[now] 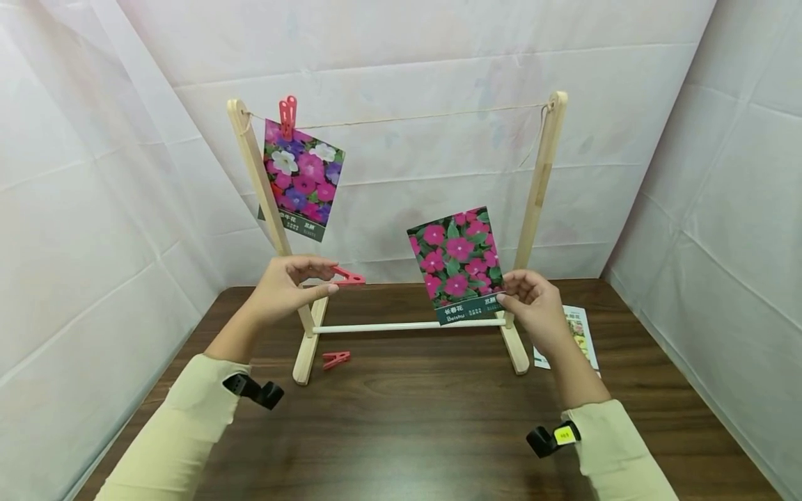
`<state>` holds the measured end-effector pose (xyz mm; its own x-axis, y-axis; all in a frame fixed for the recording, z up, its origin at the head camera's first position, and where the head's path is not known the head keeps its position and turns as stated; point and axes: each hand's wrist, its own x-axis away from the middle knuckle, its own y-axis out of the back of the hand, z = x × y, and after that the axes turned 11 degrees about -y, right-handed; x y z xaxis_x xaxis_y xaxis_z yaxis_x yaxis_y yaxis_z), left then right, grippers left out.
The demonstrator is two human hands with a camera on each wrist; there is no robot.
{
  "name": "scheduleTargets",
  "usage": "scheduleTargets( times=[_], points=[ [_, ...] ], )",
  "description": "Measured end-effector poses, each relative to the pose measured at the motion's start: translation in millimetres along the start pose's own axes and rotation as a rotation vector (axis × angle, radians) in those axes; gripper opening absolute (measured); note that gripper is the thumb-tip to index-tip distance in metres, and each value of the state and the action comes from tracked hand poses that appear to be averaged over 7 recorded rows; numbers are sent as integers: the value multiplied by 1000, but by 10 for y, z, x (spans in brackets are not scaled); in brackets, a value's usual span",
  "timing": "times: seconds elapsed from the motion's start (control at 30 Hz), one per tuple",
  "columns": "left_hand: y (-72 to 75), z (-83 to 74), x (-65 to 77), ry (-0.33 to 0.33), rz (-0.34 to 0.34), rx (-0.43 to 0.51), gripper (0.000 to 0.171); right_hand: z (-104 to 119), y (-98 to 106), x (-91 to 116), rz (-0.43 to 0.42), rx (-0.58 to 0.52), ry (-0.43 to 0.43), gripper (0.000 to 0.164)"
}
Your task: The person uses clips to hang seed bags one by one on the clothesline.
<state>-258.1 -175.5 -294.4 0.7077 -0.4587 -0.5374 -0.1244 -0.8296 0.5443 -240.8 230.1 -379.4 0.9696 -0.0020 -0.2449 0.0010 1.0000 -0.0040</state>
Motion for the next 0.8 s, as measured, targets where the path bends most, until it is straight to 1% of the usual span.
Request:
scheduleTargets(
  times=[0.1, 0.27, 0.33, 0.57, 0.8],
  points=[
    [36, -24, -53, -28, 9, 18, 36, 39, -44, 59, -35, 16, -11, 21],
    [62, -78, -163, -53, -13, 38, 34, 61, -55, 26, -54, 55, -23, 20],
    [78, -99, -212, -56, -30, 47, 34, 71, -63, 12, -56, 51, -27, 20],
    [147, -163, -380, -89, -83, 80, 35, 118, -126, -63, -33, -21, -38, 22],
    [231, -269, -539, -114, -83, 56, 33, 161, -186, -162, -31, 43, -35, 19]
  ],
)
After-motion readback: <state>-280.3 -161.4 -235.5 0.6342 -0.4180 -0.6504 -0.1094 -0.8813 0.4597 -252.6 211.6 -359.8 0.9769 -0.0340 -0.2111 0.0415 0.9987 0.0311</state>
